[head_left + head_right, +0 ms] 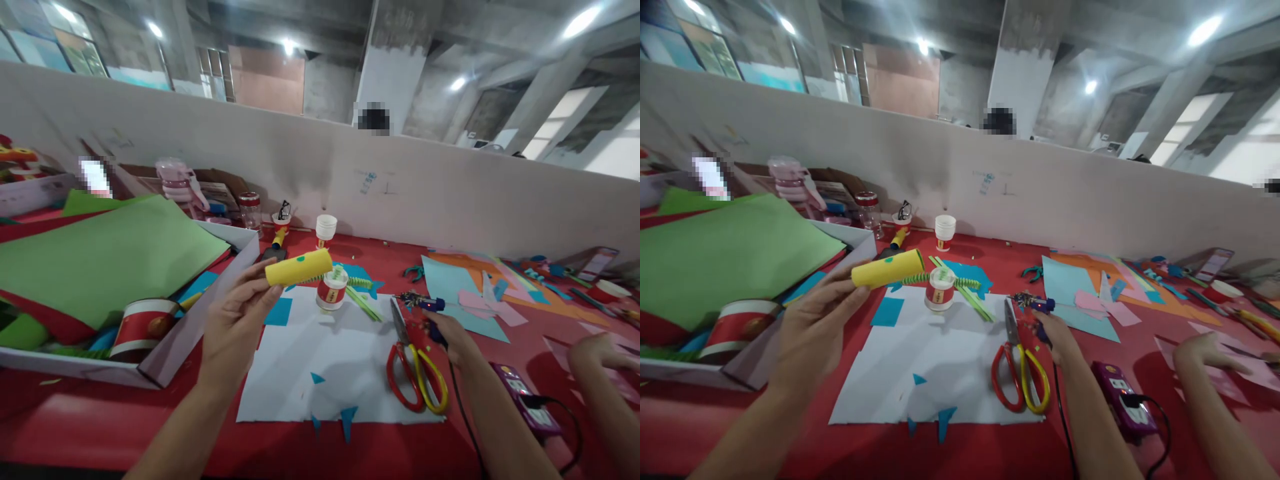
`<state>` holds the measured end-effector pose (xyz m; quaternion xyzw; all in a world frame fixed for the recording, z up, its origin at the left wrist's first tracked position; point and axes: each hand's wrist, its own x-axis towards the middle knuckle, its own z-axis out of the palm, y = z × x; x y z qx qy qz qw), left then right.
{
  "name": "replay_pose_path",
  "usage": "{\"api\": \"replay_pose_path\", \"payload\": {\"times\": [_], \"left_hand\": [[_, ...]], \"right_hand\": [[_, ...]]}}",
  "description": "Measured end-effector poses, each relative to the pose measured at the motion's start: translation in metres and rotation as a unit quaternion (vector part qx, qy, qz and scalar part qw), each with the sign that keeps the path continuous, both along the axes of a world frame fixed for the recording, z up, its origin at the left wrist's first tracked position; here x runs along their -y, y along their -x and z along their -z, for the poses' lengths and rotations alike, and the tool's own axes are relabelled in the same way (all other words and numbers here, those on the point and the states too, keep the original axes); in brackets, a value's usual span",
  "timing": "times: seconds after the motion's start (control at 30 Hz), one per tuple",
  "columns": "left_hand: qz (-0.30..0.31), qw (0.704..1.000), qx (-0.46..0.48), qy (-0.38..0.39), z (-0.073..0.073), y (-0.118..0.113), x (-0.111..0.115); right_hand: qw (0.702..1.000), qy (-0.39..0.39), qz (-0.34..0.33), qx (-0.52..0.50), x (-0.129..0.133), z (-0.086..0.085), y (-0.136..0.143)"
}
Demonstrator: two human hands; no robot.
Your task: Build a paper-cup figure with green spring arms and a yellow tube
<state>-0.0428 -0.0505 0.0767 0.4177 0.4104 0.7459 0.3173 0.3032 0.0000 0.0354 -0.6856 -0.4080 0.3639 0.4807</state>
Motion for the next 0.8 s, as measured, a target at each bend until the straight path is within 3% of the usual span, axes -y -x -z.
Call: {"api": "replay_pose_path", "payload": {"times": [0.13,0.23,0.33,0.4,0.5,0.6,0.7,0.8], "left_hand": [[0.007,0.987,-0.160,-0.019,-0.012,0.001,-0.025],[0.038,0.976,-0.215,-0.019,-0.012,-0.002,-0.043],[0.062,0.967,-0.244,-0.040,-0.011,-0.007,-0.056],[0.067,0.963,-0.256,-0.053,-0.012,-0.013,-0.060],[0.074,0.958,-0.268,-0.062,-0.013,-0.020,-0.063],[0.073,0.957,-0.272,-0.066,-0.014,-0.023,-0.066],[0.056,0.955,-0.285,-0.062,-0.011,-0.024,-0.071],[-0.044,0.928,-0.368,-0.016,-0.005,-0.028,-0.073]], "right_hand": [[0.984,0.033,0.029,0.173,0.001,-0.008,0.000],[0.967,0.010,0.020,0.254,0.006,-0.028,0.014],[0.967,-0.055,-0.076,0.238,0.007,-0.058,0.046],[0.960,-0.146,-0.214,0.106,0.005,-0.078,0.072],[0.939,-0.157,-0.302,0.042,0.000,-0.099,0.105],[0.931,-0.155,-0.327,0.045,-0.010,-0.103,0.122],[0.929,-0.172,-0.326,0.042,-0.023,-0.097,0.124],[0.939,-0.197,-0.279,0.038,-0.036,-0.085,0.120]]}}
